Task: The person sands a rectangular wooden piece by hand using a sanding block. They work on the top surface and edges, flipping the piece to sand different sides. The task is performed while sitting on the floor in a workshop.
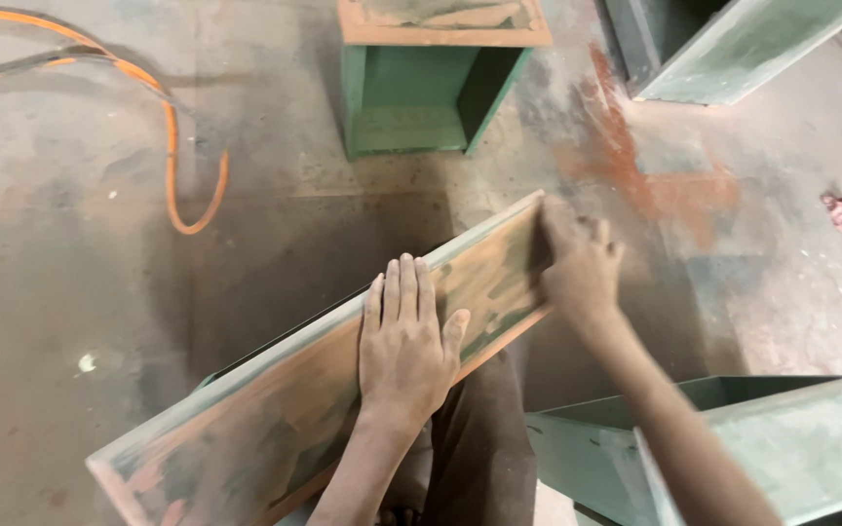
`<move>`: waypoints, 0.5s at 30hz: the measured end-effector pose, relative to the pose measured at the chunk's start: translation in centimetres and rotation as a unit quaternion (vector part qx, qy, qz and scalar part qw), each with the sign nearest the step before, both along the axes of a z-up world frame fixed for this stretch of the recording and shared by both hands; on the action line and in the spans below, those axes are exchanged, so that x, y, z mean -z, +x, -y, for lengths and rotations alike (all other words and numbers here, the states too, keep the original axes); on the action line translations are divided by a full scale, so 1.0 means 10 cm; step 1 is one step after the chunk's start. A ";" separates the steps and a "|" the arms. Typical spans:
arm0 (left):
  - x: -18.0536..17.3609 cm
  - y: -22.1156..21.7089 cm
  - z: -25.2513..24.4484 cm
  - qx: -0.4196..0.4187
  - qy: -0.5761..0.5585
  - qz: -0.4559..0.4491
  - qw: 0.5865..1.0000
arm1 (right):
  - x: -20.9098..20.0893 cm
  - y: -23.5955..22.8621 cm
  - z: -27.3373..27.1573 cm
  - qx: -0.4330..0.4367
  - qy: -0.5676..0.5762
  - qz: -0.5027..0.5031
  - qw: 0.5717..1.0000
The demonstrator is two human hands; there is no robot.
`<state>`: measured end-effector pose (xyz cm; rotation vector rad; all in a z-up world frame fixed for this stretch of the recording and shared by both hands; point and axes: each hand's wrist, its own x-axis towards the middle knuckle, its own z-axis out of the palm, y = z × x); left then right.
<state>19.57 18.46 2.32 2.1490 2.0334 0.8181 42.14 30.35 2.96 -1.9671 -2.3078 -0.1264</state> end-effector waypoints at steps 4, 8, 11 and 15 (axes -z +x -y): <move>-0.01 0.01 -0.01 0.010 -0.005 -0.009 1.000 | 0.19 -0.31 0.42 -0.191 0.048 -0.111 0.974; 0.01 0.02 0.02 0.014 -0.012 -0.022 1.000 | 0.04 -0.13 0.05 -0.072 0.025 -0.054 0.996; -0.02 0.02 -0.02 0.011 -0.019 -0.034 0.999 | -0.01 -0.15 -0.08 -0.051 0.050 0.035 0.997; -0.01 0.03 -0.02 0.015 -0.013 -0.036 0.999 | 0.21 -0.47 0.47 -0.180 0.022 -0.063 0.981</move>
